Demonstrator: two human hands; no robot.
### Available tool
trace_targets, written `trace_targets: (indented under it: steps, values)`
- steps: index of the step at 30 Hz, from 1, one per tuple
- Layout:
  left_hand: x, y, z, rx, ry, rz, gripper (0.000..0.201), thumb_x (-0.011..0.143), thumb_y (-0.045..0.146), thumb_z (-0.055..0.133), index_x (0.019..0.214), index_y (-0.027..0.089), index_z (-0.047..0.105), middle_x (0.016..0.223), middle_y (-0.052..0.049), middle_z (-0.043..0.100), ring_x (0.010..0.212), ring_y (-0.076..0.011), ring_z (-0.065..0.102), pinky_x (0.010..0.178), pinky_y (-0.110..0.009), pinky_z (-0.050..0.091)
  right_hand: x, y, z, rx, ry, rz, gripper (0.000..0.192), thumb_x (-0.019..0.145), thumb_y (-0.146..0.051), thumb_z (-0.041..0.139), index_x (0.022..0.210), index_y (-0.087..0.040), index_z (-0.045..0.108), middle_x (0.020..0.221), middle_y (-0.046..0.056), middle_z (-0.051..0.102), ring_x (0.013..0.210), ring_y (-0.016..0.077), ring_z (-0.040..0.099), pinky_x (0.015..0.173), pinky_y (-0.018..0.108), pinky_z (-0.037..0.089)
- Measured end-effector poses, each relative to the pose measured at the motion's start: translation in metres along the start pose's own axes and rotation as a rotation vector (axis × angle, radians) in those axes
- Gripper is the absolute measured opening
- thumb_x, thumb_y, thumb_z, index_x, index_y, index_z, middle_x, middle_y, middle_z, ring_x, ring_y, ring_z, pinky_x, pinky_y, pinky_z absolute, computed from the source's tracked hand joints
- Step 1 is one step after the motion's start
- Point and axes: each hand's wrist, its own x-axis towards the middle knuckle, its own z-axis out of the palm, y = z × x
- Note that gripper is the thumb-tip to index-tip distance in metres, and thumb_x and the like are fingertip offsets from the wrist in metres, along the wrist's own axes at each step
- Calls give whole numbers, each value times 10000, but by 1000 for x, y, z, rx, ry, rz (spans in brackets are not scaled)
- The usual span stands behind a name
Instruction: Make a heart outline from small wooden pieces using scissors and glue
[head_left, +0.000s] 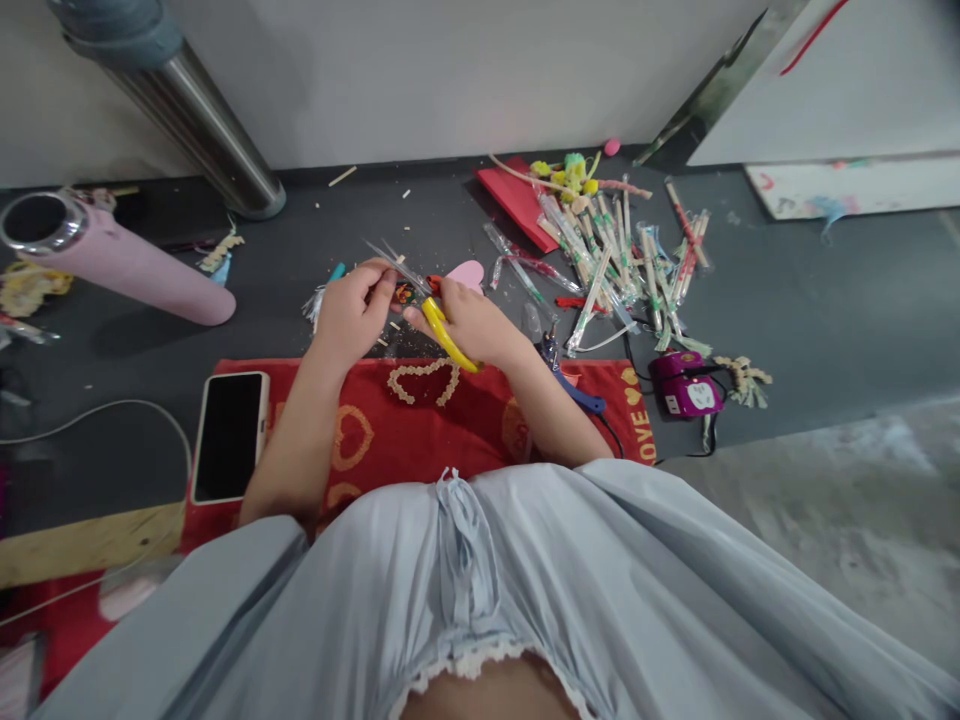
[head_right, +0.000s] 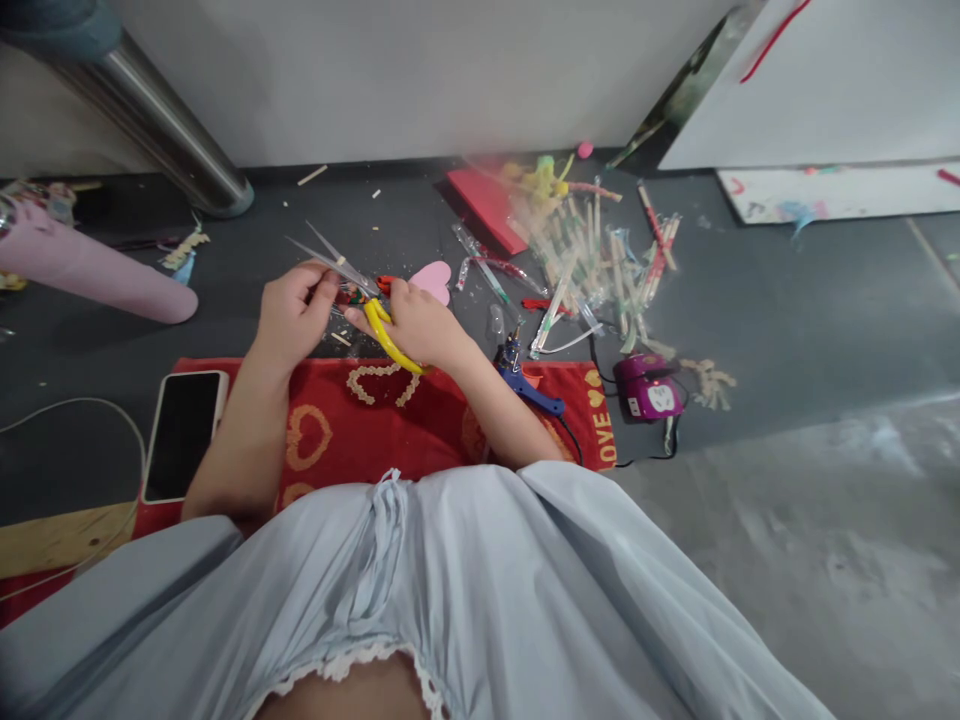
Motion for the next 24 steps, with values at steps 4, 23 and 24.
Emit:
trace_targets:
  steps: [4,23,24]
  values:
    - [-1,3,-2,1,0,5,361,1008,431,371,931,209,644,895,-42,715,714,-149,656,712,-276,510,-1,-1,-2,-12,-11,11,712,930,-755,310,1109,-98,522,1155,240,671,1099,323,653,921,403,470]
    - [-3,0,-8,37,-15,7,395,1008,470,372,915,230,671,825,-38,729,671,-151,628,636,-274,471,0,-10,2,-18,21,72,706,937,-765,272,1040,-130,565,1050,176,696,927,266,664,773,342,439]
    - [-3,1,-9,46,-13,9,387,1007,464,374,915,231,670,819,-37,728,668,-151,629,636,-273,466,0,-10,2,-20,26,73,704,937,-765,277,1037,-133,570,1045,173,698,918,264,665,763,340,438]
